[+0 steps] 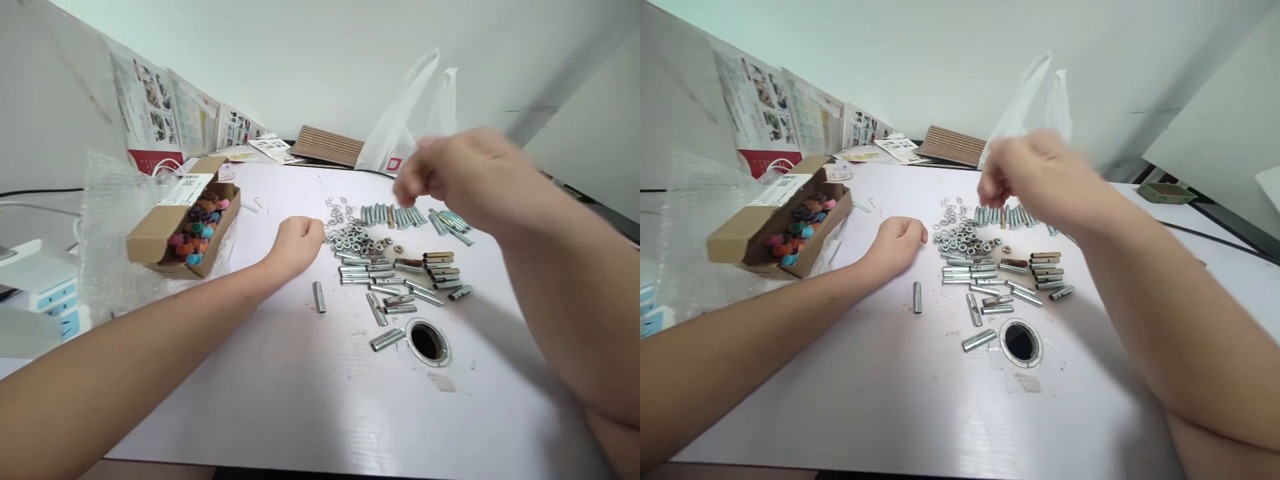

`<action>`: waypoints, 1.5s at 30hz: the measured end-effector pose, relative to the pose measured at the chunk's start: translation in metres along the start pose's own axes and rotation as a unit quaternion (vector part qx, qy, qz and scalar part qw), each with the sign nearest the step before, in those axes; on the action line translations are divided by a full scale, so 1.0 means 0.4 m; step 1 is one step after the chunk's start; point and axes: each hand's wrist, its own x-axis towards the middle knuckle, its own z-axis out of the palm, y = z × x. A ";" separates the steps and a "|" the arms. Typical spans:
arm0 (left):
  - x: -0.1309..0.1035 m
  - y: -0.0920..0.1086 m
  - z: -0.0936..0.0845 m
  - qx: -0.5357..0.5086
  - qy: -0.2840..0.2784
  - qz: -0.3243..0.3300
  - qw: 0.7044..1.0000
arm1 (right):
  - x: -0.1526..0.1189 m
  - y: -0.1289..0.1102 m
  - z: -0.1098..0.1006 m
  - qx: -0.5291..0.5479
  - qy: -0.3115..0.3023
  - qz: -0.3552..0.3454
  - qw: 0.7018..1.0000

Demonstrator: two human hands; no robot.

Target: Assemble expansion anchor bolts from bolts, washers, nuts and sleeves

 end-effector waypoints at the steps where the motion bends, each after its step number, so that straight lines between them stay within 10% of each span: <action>1: 0.004 0.001 0.002 -0.005 0.000 -0.012 1.000 | 0.014 0.011 0.009 -0.007 -0.007 -0.013 1.000; 11: 0.000 -0.013 -0.039 -0.113 -0.161 -0.021 0.980 | 0.031 0.105 0.129 -0.113 -0.260 -0.026 0.959; 17: -0.008 -0.009 -0.044 -0.119 -0.181 -0.039 0.976 | 0.042 0.117 0.095 -0.107 -0.204 -0.020 0.973; 23: -0.011 -0.004 -0.045 -0.124 -0.178 -0.044 0.975 | 0.081 0.228 0.012 -0.225 -0.005 0.101 0.969; 28: -0.011 -0.006 -0.041 -0.125 -0.181 -0.044 0.974 | 0.101 0.291 0.041 -0.193 -0.028 0.147 0.970; 34: -0.009 -0.010 -0.041 -0.121 -0.183 -0.039 0.975 | 0.117 0.280 0.110 -0.225 -0.060 0.171 0.957; 39: -0.008 -0.008 -0.041 -0.126 -0.183 -0.040 0.974 | 0.119 0.263 0.066 -0.184 -0.049 0.267 0.945; 45: 0.000 -0.005 -0.032 -0.151 -0.148 -0.019 0.977 | 0.054 0.117 0.038 -0.125 0.059 0.239 0.961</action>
